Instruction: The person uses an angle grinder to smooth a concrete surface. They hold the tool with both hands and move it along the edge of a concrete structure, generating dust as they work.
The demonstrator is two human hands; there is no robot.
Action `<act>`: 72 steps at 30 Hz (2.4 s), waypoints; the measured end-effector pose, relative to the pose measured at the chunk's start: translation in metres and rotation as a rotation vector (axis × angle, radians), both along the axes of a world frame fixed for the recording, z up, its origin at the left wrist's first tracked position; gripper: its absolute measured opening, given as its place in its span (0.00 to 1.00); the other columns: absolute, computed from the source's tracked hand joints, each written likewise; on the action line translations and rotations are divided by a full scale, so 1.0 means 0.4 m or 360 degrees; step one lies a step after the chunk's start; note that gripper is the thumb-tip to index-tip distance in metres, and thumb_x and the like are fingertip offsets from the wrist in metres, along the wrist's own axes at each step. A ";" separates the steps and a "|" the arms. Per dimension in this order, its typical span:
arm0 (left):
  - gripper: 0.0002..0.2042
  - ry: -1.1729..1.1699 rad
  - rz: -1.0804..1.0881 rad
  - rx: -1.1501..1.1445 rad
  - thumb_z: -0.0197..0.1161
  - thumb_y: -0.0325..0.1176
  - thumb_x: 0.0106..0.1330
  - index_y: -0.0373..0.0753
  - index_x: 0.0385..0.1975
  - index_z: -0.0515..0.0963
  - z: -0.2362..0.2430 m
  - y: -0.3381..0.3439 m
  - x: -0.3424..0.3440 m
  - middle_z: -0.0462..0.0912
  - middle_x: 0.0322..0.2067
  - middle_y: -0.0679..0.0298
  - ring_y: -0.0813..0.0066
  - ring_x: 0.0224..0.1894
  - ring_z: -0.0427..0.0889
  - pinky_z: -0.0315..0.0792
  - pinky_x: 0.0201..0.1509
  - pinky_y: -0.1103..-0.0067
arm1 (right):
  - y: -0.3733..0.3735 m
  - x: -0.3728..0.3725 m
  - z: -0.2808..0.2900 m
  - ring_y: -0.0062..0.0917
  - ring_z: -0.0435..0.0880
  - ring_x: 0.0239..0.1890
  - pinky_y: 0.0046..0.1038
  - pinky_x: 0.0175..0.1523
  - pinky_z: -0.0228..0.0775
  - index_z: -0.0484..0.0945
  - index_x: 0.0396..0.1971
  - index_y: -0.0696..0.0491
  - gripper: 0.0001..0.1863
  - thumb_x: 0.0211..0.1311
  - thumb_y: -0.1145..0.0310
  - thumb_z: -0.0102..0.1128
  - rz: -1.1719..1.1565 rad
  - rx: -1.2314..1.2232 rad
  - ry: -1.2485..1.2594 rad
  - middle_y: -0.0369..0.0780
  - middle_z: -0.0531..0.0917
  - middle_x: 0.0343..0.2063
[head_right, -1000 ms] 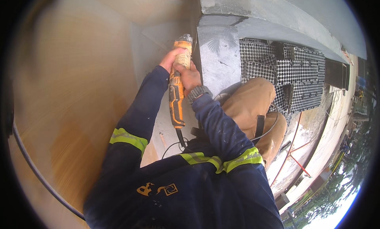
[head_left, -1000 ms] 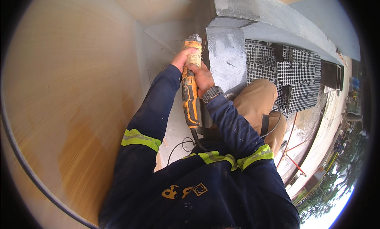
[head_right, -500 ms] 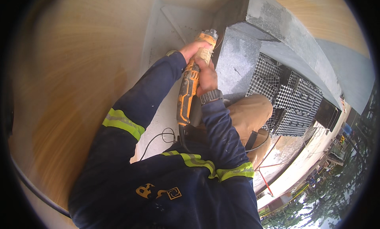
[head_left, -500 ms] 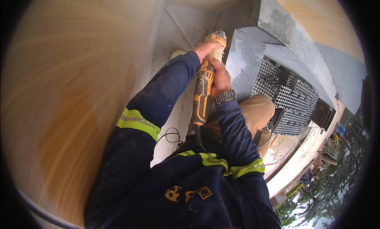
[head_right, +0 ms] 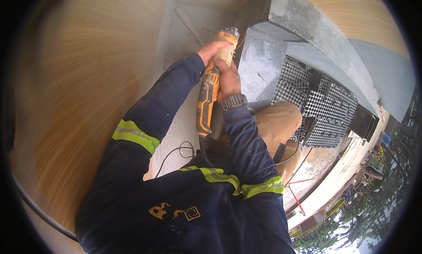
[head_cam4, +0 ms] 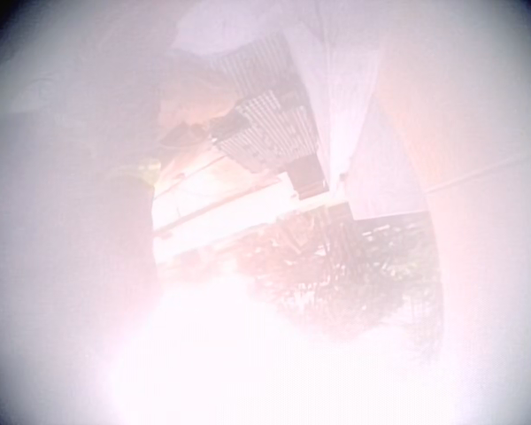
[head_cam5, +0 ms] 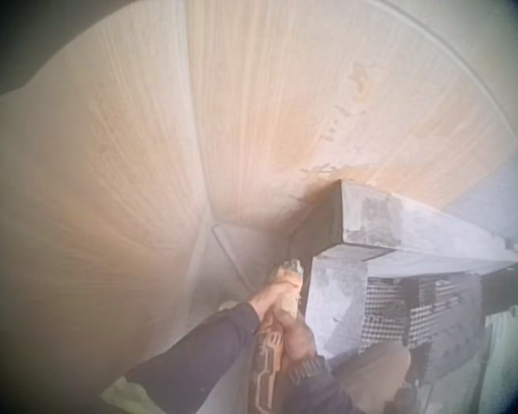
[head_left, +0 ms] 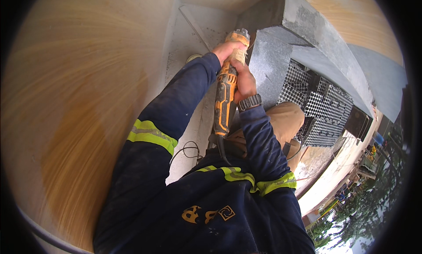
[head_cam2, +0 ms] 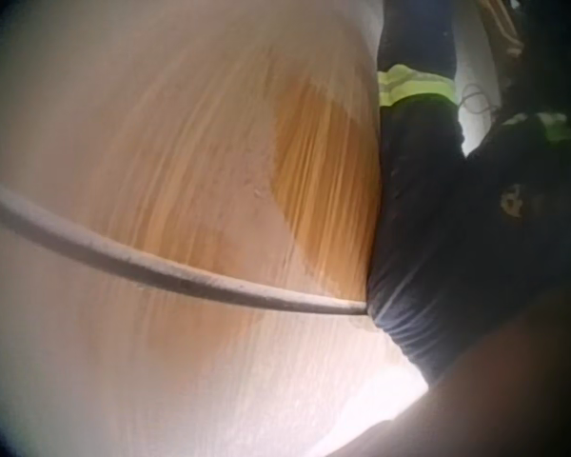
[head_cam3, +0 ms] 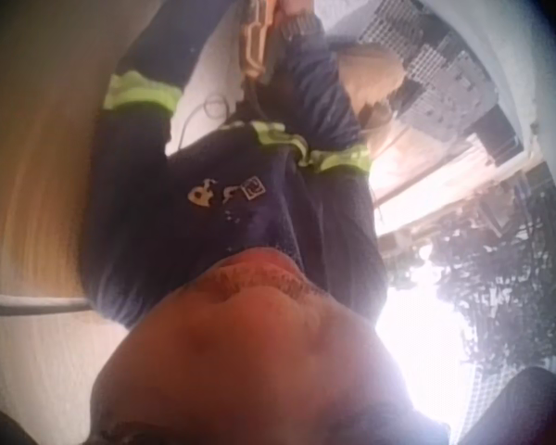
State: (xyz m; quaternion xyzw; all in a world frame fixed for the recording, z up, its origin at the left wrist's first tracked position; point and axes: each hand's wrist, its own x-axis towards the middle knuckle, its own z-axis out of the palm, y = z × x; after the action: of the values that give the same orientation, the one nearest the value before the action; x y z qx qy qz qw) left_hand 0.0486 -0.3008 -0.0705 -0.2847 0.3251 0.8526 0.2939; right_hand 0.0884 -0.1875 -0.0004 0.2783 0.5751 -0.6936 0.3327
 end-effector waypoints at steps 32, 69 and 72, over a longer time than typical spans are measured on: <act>0.18 -0.0068 0.0002 -0.0063 0.66 0.40 0.60 0.36 0.45 0.75 -0.002 0.004 -0.008 0.82 0.31 0.56 0.64 0.31 0.83 0.79 0.38 0.69 | 0.025 -0.006 -0.032 0.31 0.83 0.44 0.33 0.48 0.77 0.67 0.63 0.57 0.31 0.64 0.58 0.61 0.0008 -0.0177 -0.0136 0.43 0.80 0.47; 0.17 0.0015 0.0124 -0.0139 0.66 0.40 0.61 0.34 0.44 0.76 0.013 0.003 -0.020 0.82 0.33 0.59 0.68 0.33 0.83 0.78 0.40 0.72 | 0.004 -0.013 0.015 0.25 0.83 0.34 0.28 0.39 0.79 0.69 0.62 0.55 0.25 0.69 0.62 0.58 -0.0056 -0.0108 0.0035 0.39 0.82 0.39; 0.18 0.0024 0.0129 -0.0122 0.67 0.40 0.61 0.34 0.44 0.76 0.007 0.006 -0.021 0.82 0.33 0.58 0.67 0.33 0.83 0.78 0.40 0.72 | 0.008 -0.013 0.009 0.24 0.83 0.34 0.29 0.39 0.79 0.69 0.63 0.55 0.25 0.69 0.62 0.58 -0.0057 -0.0150 0.0042 0.39 0.82 0.39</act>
State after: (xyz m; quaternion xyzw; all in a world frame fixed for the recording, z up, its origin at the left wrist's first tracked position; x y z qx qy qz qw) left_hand 0.0403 -0.2983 -0.0678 -0.3022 0.3480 0.8528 0.2455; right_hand 0.0832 -0.1844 0.0030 0.2634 0.5411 -0.7294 0.3254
